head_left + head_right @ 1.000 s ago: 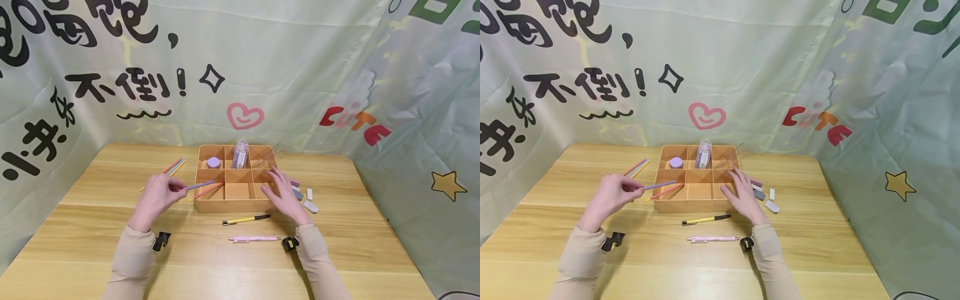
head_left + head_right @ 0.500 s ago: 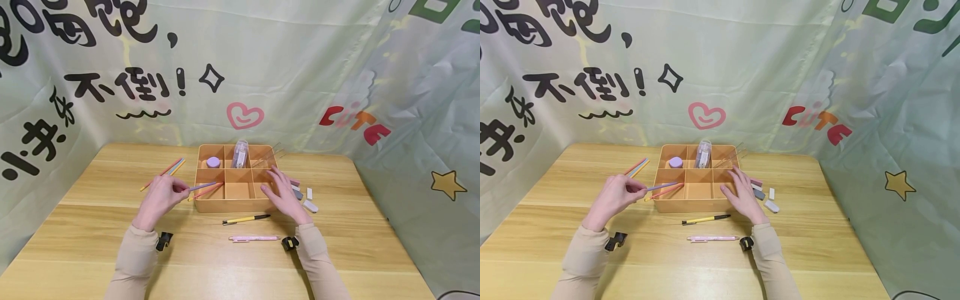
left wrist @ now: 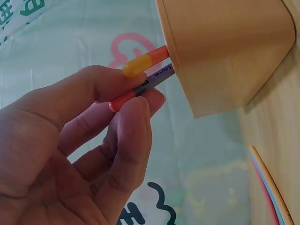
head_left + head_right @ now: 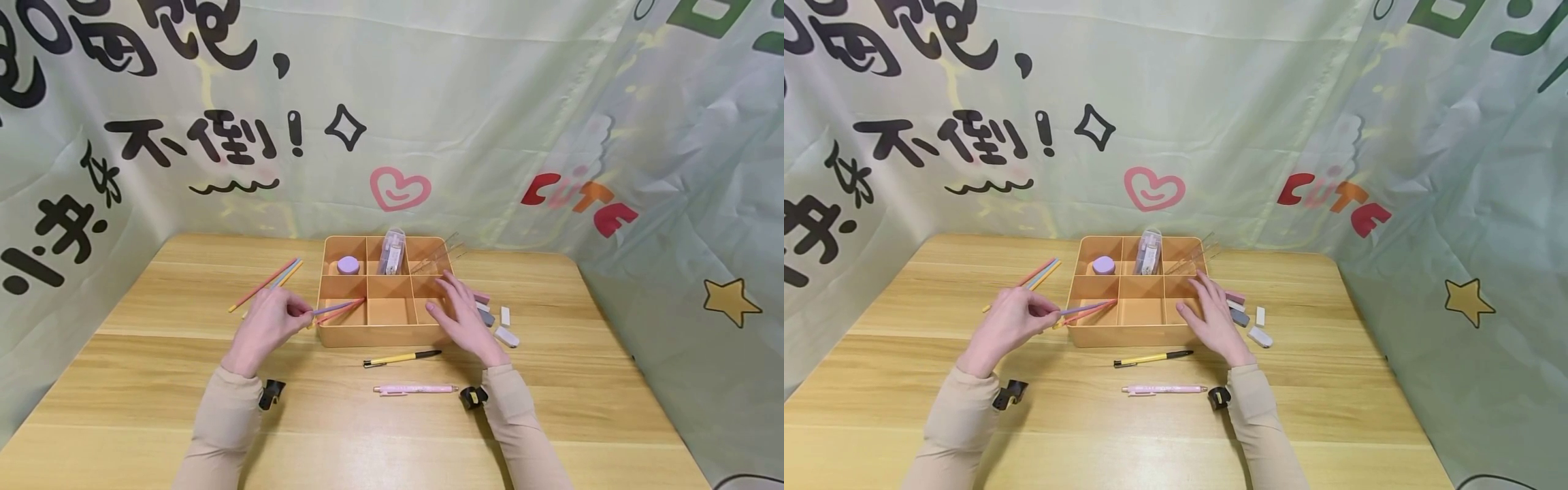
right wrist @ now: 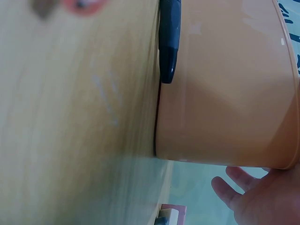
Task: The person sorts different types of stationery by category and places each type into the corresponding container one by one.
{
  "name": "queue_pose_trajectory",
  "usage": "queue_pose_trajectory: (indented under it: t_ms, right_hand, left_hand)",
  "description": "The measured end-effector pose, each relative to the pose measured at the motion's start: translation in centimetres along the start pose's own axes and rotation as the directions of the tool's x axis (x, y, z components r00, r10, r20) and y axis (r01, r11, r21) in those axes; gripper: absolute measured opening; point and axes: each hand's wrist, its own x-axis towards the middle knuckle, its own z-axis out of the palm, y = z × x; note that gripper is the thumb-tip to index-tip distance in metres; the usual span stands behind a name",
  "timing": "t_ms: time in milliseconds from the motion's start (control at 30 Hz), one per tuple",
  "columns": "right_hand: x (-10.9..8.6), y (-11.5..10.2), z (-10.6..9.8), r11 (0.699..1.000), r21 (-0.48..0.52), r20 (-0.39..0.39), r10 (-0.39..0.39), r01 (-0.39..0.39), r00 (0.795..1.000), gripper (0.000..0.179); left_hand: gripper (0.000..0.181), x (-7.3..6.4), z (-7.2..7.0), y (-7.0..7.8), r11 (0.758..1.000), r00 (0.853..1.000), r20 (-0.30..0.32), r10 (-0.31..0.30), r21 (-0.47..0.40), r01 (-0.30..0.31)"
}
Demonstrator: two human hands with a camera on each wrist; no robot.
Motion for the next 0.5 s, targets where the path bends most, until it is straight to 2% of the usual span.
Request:
queue_pose_trajectory:
  t_ms: [500]
  right_hand:
    - [-0.02,-0.07,0.08,1.000,0.004,-0.007,-0.004,0.004,1.000,0.061]
  left_hand:
    - [0.008,0.05,0.16,-0.04,0.999,0.999,0.035,-0.034,-0.002,0.034]
